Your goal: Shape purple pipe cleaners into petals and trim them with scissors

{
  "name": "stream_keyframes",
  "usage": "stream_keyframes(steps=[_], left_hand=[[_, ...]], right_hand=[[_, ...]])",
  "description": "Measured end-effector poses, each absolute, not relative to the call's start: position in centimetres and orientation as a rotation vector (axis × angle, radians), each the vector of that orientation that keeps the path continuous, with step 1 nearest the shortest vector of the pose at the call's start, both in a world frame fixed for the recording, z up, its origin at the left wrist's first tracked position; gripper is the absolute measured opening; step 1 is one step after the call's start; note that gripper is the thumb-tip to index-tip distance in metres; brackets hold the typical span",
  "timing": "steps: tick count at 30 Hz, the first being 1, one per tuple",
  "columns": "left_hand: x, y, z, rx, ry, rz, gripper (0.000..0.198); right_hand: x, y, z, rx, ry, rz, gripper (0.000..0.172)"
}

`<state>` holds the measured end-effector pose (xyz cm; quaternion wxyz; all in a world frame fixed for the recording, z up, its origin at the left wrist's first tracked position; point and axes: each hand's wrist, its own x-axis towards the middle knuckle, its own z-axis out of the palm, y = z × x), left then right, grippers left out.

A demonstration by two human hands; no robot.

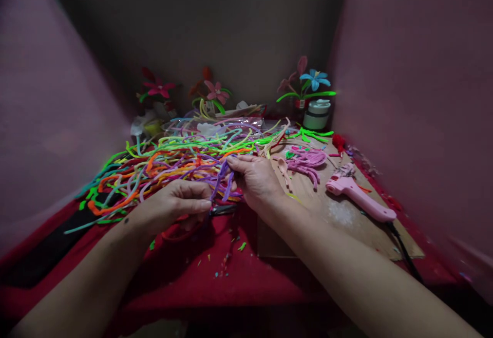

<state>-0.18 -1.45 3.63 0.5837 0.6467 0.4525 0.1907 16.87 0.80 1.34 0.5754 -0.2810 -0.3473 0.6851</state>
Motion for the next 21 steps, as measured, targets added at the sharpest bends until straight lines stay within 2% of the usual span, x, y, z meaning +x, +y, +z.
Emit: stream_keyframes(steps=[6,10,13,21], left_hand=[[-0.5,-1.2,4.2,1.519,1.093,0.440,0.020],[0.2,-1.5,4.5,1.565,1.115,0.699,0.015],[0.8,-1.7,3.8,1.450,1.010,0.833,0.023],[1.4,-1.6,2.2,1.108,0.727,0.848,0.012]], right_hand=[[17.1,0.9,1.7,-0.660,-0.839,1.598,0.005],[16.9,0.6,1.6,-0.643,-0.872,1.586,0.008],[16.6,0.3,1.3,-0.652,-0.898,1.606,0.010],[16.2,-0.3,1.1,-0.716,-1.023,1.629,0.017]])
